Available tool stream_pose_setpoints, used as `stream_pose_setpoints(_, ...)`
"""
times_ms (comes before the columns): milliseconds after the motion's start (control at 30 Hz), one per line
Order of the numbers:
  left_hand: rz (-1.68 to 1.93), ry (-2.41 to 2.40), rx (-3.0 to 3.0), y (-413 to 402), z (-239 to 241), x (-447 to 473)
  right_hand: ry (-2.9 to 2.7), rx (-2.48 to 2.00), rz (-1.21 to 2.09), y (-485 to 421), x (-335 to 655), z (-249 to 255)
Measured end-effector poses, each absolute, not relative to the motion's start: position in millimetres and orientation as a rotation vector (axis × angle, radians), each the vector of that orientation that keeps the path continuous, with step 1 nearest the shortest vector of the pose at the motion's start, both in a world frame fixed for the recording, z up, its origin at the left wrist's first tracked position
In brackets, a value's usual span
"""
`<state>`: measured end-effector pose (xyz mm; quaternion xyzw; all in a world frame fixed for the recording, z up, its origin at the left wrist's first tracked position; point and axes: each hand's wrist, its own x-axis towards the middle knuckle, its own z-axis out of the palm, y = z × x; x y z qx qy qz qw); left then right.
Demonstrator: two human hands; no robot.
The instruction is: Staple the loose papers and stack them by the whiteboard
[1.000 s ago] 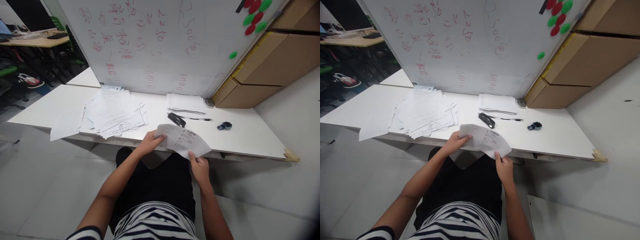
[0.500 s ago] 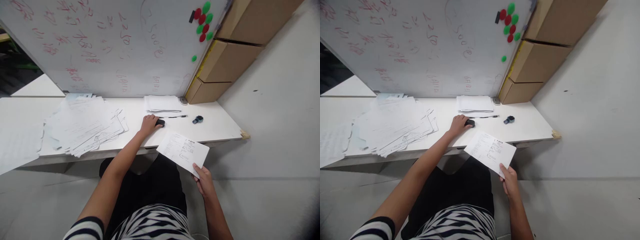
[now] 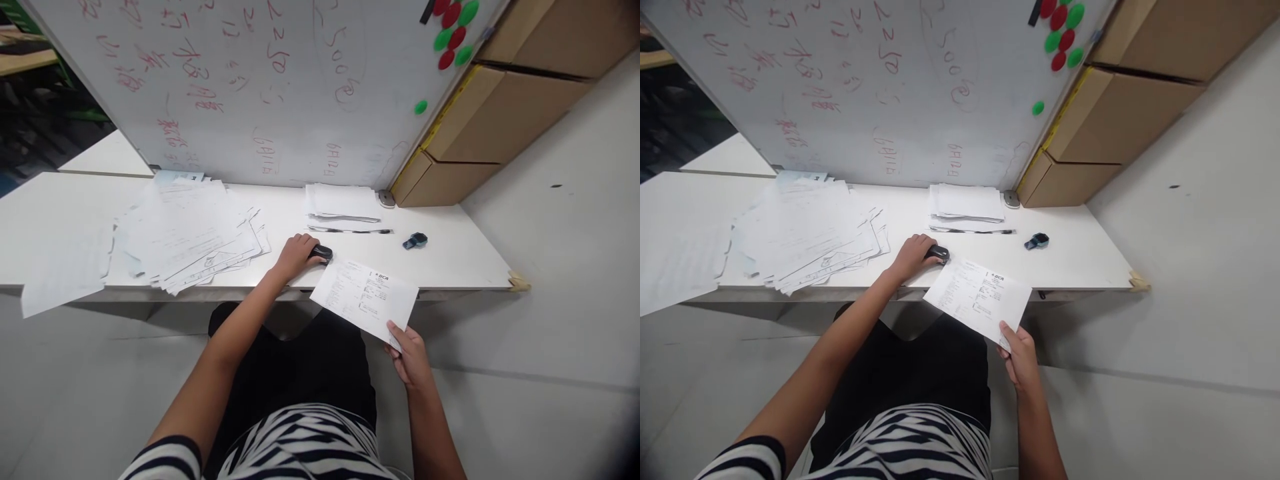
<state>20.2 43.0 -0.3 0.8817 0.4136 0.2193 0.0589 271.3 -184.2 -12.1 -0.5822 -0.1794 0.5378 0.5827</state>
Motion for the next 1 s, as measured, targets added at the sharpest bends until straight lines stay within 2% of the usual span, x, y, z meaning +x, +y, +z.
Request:
stream_pose_setpoints(733,0.665,1.161,2.572,41,5,17,-0.513,-1.357,1.332,-166,247,-3)
stream_pose_setpoints(1000,0.607,1.411,2.386,27,22,30,-0.530,-1.363,1.318,-169,240,-7)
